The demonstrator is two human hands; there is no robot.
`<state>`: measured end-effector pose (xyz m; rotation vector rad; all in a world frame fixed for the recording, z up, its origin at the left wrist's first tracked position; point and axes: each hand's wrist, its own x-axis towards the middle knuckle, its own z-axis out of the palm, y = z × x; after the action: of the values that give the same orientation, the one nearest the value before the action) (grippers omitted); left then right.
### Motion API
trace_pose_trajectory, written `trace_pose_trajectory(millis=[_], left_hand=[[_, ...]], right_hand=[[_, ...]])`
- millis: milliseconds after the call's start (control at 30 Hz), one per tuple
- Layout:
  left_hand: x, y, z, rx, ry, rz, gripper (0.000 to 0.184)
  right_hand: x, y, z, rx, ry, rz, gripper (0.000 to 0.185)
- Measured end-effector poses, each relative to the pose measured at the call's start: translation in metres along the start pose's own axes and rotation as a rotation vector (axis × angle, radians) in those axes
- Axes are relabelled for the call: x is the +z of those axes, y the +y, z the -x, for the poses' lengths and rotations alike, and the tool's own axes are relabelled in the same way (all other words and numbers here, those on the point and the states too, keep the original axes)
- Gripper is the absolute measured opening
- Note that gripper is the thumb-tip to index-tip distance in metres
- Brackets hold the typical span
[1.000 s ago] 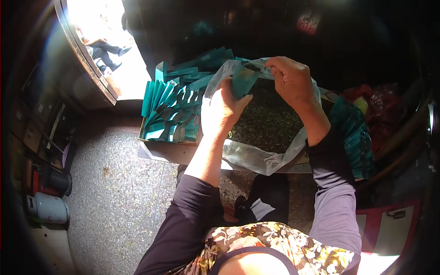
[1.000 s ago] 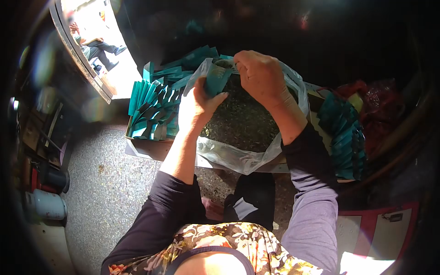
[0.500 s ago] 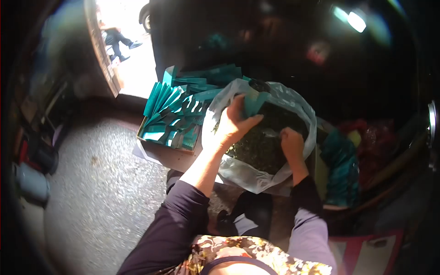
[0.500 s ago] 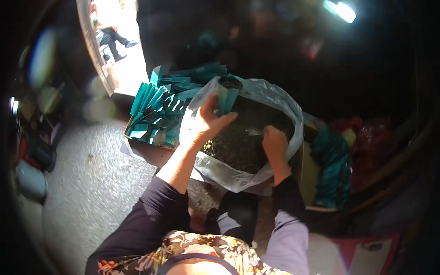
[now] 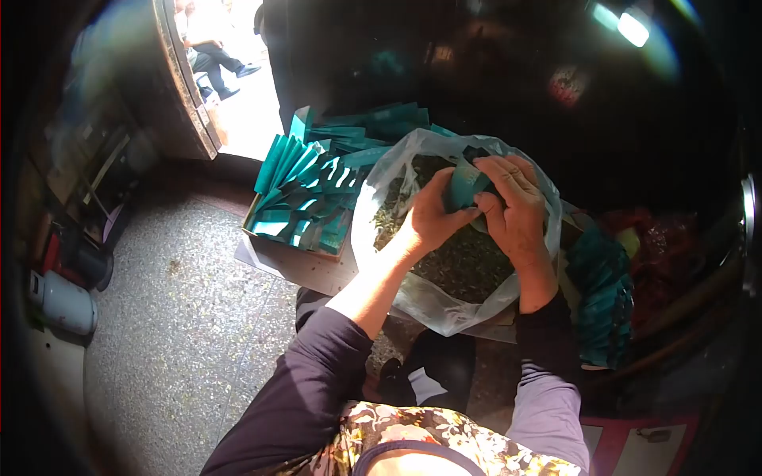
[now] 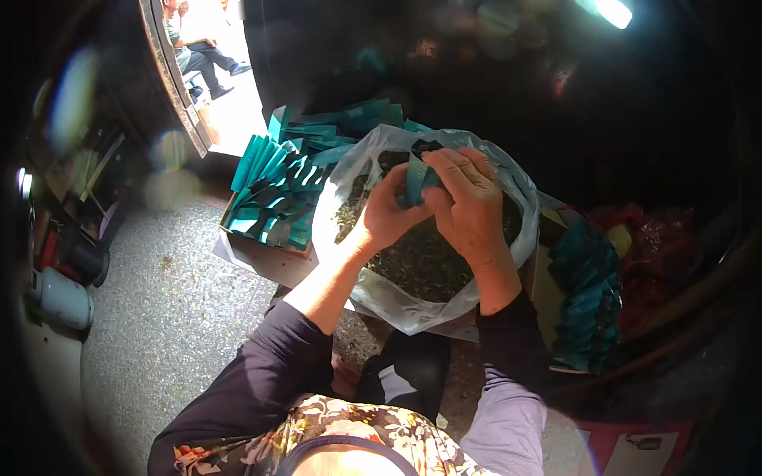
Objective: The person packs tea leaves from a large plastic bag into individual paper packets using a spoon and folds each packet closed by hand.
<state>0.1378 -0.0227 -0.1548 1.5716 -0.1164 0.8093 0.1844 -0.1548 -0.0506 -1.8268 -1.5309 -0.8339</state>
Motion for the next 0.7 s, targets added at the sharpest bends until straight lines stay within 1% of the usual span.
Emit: trace_pose_trajectory(millis=[33,100,133,167,200,233,267,300,367,400,467,533,600,633,667,700], left_hand=[[-0.002,0.001,-0.002,0.004,-0.011,0.049,0.066],[-0.004,0.003,-0.003,0.004,0.004,-0.013,0.067],[-0.006,0.009,-0.004,0.012,0.013,-0.024,0.067],[-0.007,0.015,-0.002,0.008,0.041,-0.156,0.068],[-0.010,0.015,-0.003,0.027,0.030,-0.124,0.069],[-0.012,0.015,-0.004,0.048,0.016,-0.087,0.070],[-0.011,0.015,-0.003,-0.003,0.029,-0.087,0.070],[-0.012,0.013,-0.003,-0.001,0.039,-0.103,0.070],[-0.014,0.009,-0.005,0.003,0.070,-0.153,0.071],[-0.017,0.014,-0.005,0.011,0.042,-0.146,0.072],[-0.016,0.011,-0.005,0.011,0.054,-0.164,0.072],[-0.016,0.011,-0.005,0.037,0.076,-0.182,0.073],[-0.016,0.012,-0.002,0.004,0.069,-0.181,0.074],[-0.017,0.013,-0.003,-0.010,0.053,-0.175,0.074],[-0.017,0.005,-0.004,0.057,0.081,-0.251,0.073],[-0.017,0.002,-0.004,0.065,0.102,-0.261,0.073]], right_hand=[[0.001,0.000,-0.002,0.014,0.028,-0.001,0.033],[0.000,-0.003,-0.006,0.081,0.104,-0.041,0.034],[0.000,-0.002,-0.009,0.049,0.080,-0.008,0.032],[0.001,0.000,-0.009,0.016,0.057,0.026,0.030],[0.007,0.002,-0.009,-0.021,0.005,0.030,0.029],[0.008,0.001,-0.008,-0.020,0.017,0.053,0.028],[0.008,0.000,-0.011,-0.020,0.027,0.078,0.028],[0.008,-0.001,-0.016,0.010,0.078,0.036,0.027],[0.003,-0.006,-0.023,0.030,0.031,0.033,0.028],[0.010,0.001,-0.022,-0.057,0.004,0.076,0.028],[0.013,0.005,-0.022,-0.045,-0.022,0.031,0.027],[0.013,0.001,-0.024,-0.012,0.010,0.043,0.025],[0.016,0.003,-0.021,0.005,-0.030,0.044,0.024],[0.018,0.006,-0.019,-0.021,-0.026,0.063,0.024],[0.019,0.008,-0.017,-0.042,-0.024,0.090,0.024],[0.013,0.002,-0.020,0.034,-0.070,0.057,0.025]])
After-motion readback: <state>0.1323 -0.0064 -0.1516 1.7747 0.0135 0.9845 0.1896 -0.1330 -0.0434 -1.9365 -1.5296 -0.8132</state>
